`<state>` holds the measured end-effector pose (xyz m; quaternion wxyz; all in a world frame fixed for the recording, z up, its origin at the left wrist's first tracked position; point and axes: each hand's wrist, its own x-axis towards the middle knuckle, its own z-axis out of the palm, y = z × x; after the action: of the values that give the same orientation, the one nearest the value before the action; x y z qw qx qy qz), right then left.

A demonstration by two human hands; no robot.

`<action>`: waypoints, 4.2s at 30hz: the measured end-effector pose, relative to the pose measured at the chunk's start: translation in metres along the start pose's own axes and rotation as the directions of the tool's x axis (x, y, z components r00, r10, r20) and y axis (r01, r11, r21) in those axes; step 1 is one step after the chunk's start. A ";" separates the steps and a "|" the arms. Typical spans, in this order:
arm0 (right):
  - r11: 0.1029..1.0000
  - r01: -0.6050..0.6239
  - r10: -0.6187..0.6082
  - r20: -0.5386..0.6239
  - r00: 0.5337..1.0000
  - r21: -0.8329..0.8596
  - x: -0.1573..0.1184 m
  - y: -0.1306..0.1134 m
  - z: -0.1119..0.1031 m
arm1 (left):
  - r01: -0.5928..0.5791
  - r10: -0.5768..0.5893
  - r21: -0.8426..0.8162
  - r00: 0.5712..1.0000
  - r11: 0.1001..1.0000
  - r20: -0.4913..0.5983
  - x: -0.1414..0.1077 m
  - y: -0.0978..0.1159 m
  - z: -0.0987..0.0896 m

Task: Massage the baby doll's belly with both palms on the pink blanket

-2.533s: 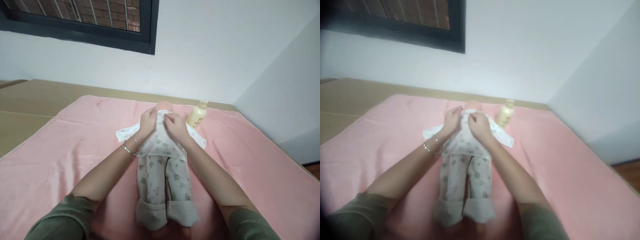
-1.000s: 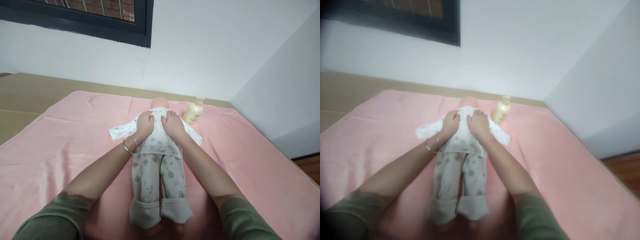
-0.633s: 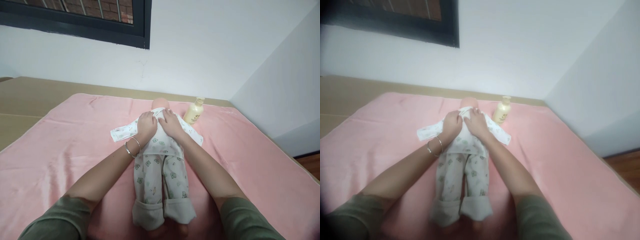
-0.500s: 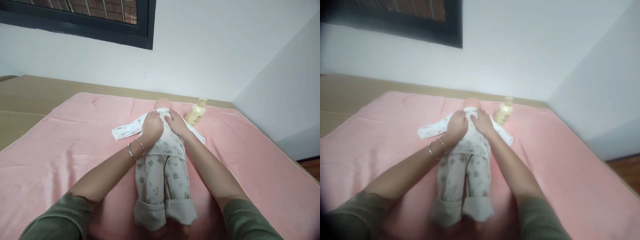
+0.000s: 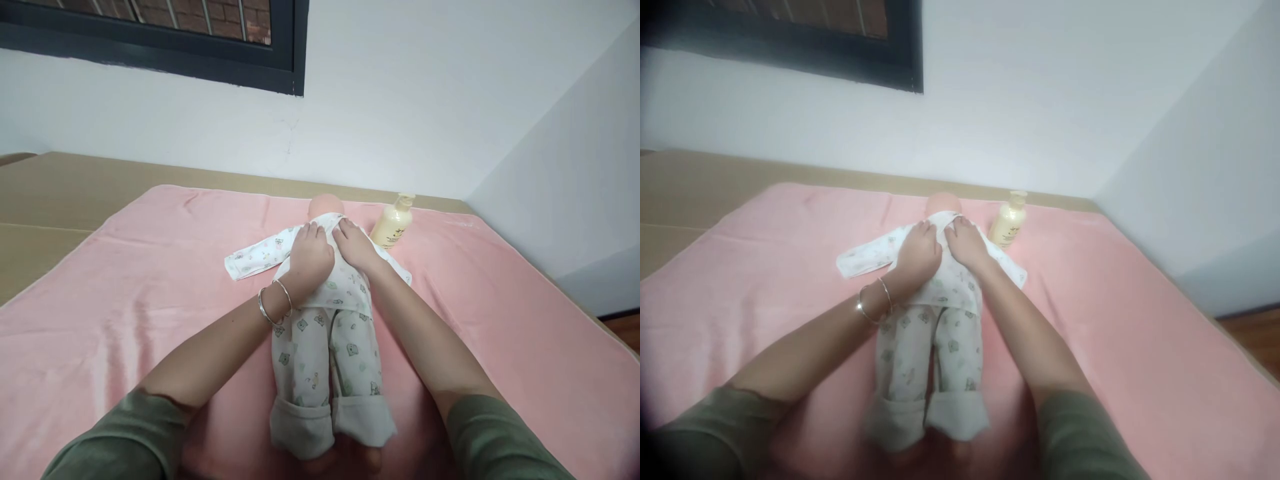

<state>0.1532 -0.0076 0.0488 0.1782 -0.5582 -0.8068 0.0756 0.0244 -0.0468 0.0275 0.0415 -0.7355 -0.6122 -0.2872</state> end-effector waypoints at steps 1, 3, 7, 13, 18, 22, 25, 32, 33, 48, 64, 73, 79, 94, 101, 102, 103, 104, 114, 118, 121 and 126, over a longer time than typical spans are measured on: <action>1.000 -0.006 0.006 0.008 1.000 0.009 0.003 0.003 -0.001 | -0.018 0.018 0.006 1.000 1.000 0.007 -0.002 0.004 -0.001; 0.999 -0.017 0.018 0.021 1.000 -0.028 0.002 0.000 -0.004 | -0.011 0.011 -0.002 0.999 1.000 0.031 -0.001 0.005 -0.002; 0.989 -0.044 0.055 0.073 0.996 -0.143 -0.016 -0.022 -0.013 | 0.048 -0.038 -0.071 0.991 0.996 0.130 0.015 -0.014 -0.006; 0.991 -0.051 0.066 0.124 0.990 -0.121 -0.025 -0.030 -0.020 | 0.081 -0.063 -0.085 0.979 0.993 0.194 0.026 -0.028 -0.010; 0.993 -0.109 0.112 0.087 0.990 -0.037 -0.008 -0.009 -0.011 | -0.035 0.019 0.090 0.986 0.995 0.167 0.006 0.002 -0.019; 0.995 -0.070 0.075 0.080 0.994 -0.067 -0.002 -0.004 -0.009 | -0.163 0.139 0.104 0.968 0.981 0.210 -0.004 0.014 -0.020; 0.988 -0.047 0.058 0.071 0.996 -0.146 -0.010 -0.013 -0.010 | -0.170 0.150 0.099 0.972 0.981 0.182 0.001 0.006 -0.018; 0.947 0.021 -0.030 -0.023 0.999 -0.322 -0.038 -0.041 -0.001 | 0.062 -0.059 -0.002 0.968 0.998 0.244 0.027 -0.026 -0.013; 0.954 0.011 -0.019 -0.026 0.999 -0.300 -0.037 -0.040 0.000 | 0.062 -0.061 0.004 0.969 0.998 0.240 0.027 -0.026 -0.013; 0.984 -0.042 0.058 0.085 0.995 -0.172 -0.014 -0.020 -0.002 | 0.059 -0.044 -0.106 0.989 0.993 0.143 0.015 -0.009 -0.011; 0.998 -0.028 0.031 -0.059 0.998 0.050 0.006 0.005 0.013 | 0.119 -0.121 -0.232 0.993 0.965 0.006 0.013 -0.022 0.014; 0.996 0.055 -0.055 -0.005 0.998 0.070 0.006 0.012 0.008 | 0.064 -0.059 -0.111 0.997 0.992 0.046 0.000 0.005 -0.003; 0.996 0.049 -0.047 0.029 0.998 -0.076 -0.006 -0.003 -0.001 | 0.064 -0.044 -0.224 0.995 0.973 0.092 0.008 -0.006 -0.005; 0.995 -0.088 0.085 0.060 0.995 0.048 0.000 0.008 -0.008 | -0.006 0.006 -0.001 0.997 1.000 0.082 -0.007 0.008 -0.011; 0.995 -0.002 0.011 0.089 0.996 -0.095 -0.012 -0.005 -0.009 | 0.111 -0.086 -0.179 0.986 0.978 0.142 0.009 -0.010 -0.010; 0.991 0.038 -0.026 0.099 0.995 -0.127 -0.017 -0.012 -0.011 | 0.155 -0.122 -0.212 0.980 0.965 0.159 0.014 -0.016 -0.010; 0.985 0.086 -0.070 0.110 0.992 -0.150 -0.021 -0.018 -0.013 | 0.196 -0.157 -0.240 0.972 0.951 0.174 0.018 -0.021 -0.010; 0.978 0.132 -0.113 0.120 0.986 -0.162 -0.024 -0.023 -0.014 | 0.231 -0.186 -0.260 0.965 0.938 0.185 0.021 -0.025 -0.009; 0.990 0.042 -0.047 0.036 0.998 0.132 0.003 0.012 0.002 | 0.059 -0.057 -0.043 0.997 0.997 0.045 -0.003 0.002 -0.003; 0.994 0.049 -0.053 0.036 0.998 0.099 0.004 0.016 -0.003 | 0.009 -0.007 -0.069 0.999 0.998 0.033 -0.009 0.009 -0.002; 0.998 0.043 -0.042 0.028 0.999 -0.047 -0.006 -0.001 -0.004 | 0.080 -0.069 -0.155 0.995 0.985 0.076 0.002 -0.006 -0.003; 0.949 0.087 -0.101 -0.031 0.994 -0.303 -0.037 -0.040 0.011 | 0.194 -0.162 -0.293 0.978 0.936 0.129 0.020 -0.032 0.000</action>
<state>0.1262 -0.0552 0.0443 0.1130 -0.5412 -0.8304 -0.0695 -0.0035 -0.0217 0.0280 -0.1299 -0.6885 -0.6260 -0.3424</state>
